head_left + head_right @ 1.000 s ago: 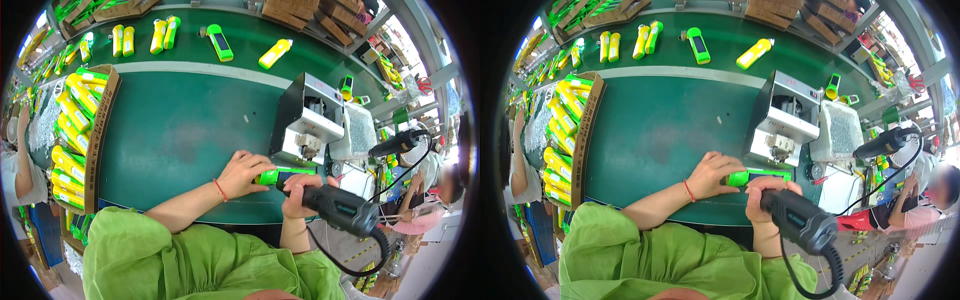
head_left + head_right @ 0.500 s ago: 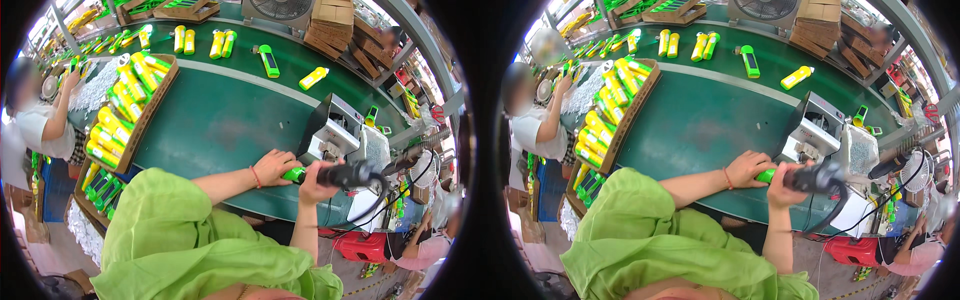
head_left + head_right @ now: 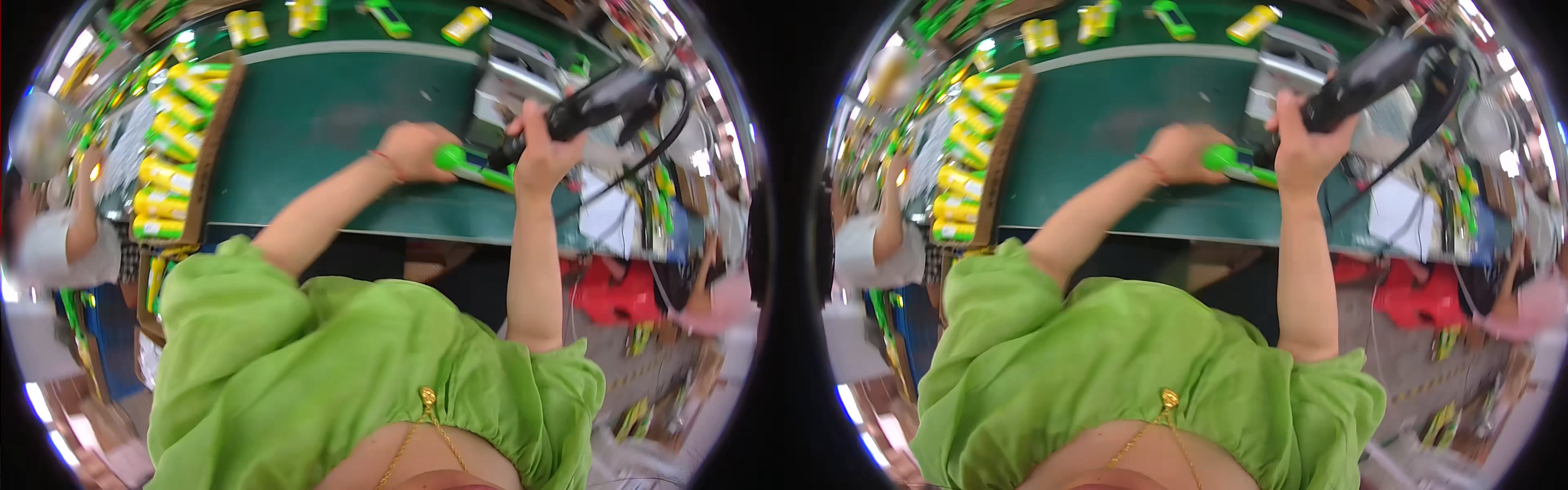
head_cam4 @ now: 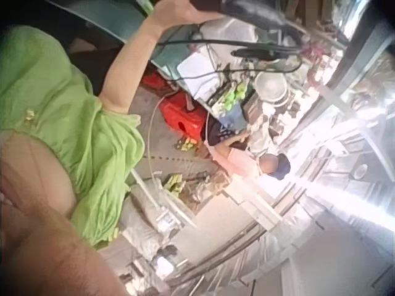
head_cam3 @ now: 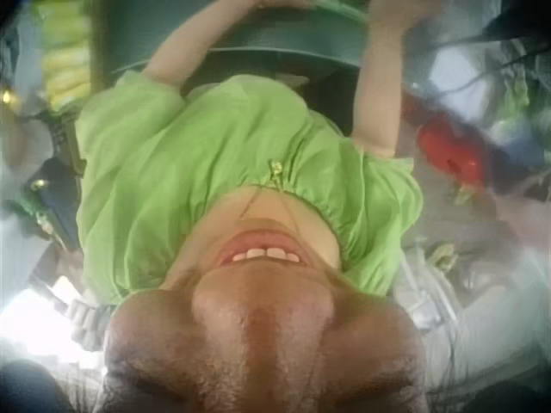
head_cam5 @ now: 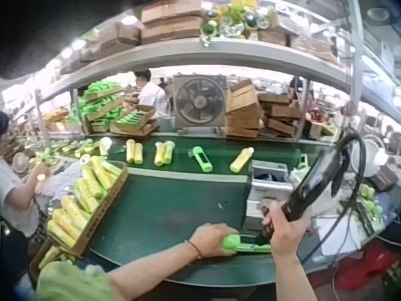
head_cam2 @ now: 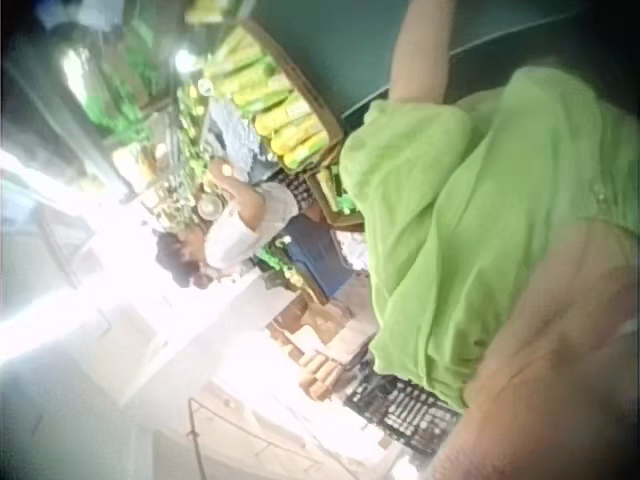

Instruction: Assemble solar-powered flashlights using an electric screwdriver on a factory assembly line.

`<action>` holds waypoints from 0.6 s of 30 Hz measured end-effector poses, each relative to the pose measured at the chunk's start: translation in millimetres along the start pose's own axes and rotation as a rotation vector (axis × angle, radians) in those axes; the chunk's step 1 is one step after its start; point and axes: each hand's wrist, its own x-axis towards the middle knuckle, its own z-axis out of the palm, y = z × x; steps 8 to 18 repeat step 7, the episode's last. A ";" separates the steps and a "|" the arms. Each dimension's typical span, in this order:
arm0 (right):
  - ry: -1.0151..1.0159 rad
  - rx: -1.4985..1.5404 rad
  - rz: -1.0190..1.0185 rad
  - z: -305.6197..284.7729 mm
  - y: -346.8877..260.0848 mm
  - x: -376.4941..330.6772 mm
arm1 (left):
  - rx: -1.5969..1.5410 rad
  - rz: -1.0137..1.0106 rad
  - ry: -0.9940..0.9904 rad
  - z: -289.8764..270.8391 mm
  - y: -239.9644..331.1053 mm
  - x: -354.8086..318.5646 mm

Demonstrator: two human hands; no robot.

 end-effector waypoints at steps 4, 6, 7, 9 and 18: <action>0.046 -0.230 -0.119 -58.3 -42.3 22.0 | -0.529 -0.239 -0.046 -36.8 -32.5 -15.0; 0.057 -0.278 -0.085 -82.9 -37.6 17.7 | -0.655 -0.307 -0.052 -42.2 -44.8 -23.1; 0.036 -0.330 -0.060 -88.9 -32.3 16.8 | -0.641 -0.317 -0.045 -41.1 -50.1 -25.8; 0.036 -0.330 -0.060 -88.9 -32.3 16.8 | -0.641 -0.317 -0.045 -41.1 -50.1 -25.8; 0.036 -0.330 -0.060 -88.9 -32.3 16.8 | -0.641 -0.317 -0.045 -41.1 -50.1 -25.8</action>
